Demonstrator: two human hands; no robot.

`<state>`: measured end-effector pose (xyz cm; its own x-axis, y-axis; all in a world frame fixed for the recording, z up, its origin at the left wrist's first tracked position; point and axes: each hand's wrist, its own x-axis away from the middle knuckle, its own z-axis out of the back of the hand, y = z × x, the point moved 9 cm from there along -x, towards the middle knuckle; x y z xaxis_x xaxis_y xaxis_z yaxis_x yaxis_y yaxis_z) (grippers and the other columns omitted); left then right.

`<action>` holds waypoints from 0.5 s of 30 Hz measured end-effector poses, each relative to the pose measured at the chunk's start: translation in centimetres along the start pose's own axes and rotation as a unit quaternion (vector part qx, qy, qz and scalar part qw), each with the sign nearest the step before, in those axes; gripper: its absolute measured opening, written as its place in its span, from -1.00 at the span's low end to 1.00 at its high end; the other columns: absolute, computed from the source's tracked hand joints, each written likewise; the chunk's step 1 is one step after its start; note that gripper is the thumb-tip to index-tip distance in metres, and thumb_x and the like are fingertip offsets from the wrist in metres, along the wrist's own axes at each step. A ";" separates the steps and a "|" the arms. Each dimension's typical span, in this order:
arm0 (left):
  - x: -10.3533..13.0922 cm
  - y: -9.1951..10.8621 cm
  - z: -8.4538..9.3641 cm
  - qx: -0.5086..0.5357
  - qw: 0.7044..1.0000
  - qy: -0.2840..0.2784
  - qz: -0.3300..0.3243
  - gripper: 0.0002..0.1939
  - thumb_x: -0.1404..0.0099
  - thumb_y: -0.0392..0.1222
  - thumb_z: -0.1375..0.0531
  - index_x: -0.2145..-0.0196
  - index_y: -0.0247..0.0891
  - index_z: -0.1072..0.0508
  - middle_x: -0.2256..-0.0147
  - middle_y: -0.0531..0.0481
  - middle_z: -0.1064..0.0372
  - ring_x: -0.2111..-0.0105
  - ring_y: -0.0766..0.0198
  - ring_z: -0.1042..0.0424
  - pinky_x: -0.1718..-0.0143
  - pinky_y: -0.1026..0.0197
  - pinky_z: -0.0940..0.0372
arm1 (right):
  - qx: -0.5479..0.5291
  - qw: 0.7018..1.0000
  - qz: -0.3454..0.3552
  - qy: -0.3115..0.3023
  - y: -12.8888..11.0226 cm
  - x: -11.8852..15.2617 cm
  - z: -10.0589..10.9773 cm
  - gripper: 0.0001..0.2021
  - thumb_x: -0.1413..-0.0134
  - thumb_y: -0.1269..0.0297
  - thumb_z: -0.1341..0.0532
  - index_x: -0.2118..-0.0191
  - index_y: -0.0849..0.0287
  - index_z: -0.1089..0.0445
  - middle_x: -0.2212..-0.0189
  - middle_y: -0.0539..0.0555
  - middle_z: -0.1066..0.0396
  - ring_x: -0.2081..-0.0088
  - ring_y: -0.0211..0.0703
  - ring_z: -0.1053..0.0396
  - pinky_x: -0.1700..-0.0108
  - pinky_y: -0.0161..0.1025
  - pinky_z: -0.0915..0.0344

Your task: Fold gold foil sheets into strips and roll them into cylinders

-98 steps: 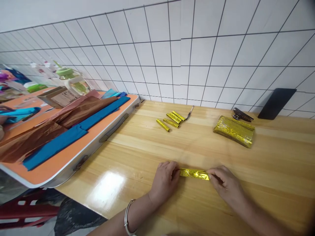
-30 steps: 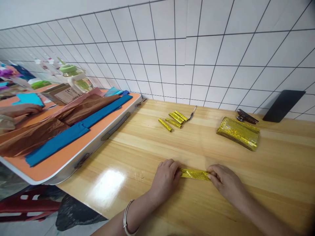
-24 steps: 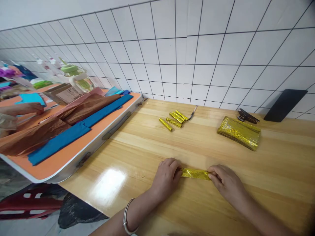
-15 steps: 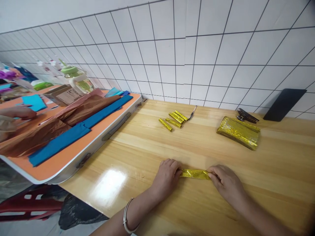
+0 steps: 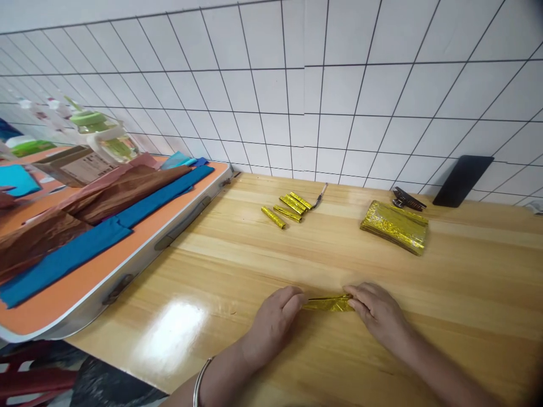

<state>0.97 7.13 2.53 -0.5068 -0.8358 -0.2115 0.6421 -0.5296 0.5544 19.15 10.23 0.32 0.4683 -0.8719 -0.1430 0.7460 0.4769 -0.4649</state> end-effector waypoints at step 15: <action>0.1 -1.9 -0.2 0.107 0.992 0.050 0.041 -0.77 -0.25 -0.47 0.08 0.23 -0.21 -0.21 0.28 -0.01 -0.20 0.33 0.32 -0.24 0.32 0.29 -0.18 | -0.001 0.998 0.056 0.038 -2.2 0.0 1.0 -0.85 -0.21 0.36 -0.03 0.29 0.17 -0.34 0.41 0.09 -0.35 0.32 -0.12 -0.28 0.28 -0.18 -0.23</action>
<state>-0.16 8.04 1.36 -0.3917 -0.8906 -0.2310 0.5361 -0.4250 0.7294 17.99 9.29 2.21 0.5121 -0.8187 -0.2598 0.6891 0.5722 -0.4447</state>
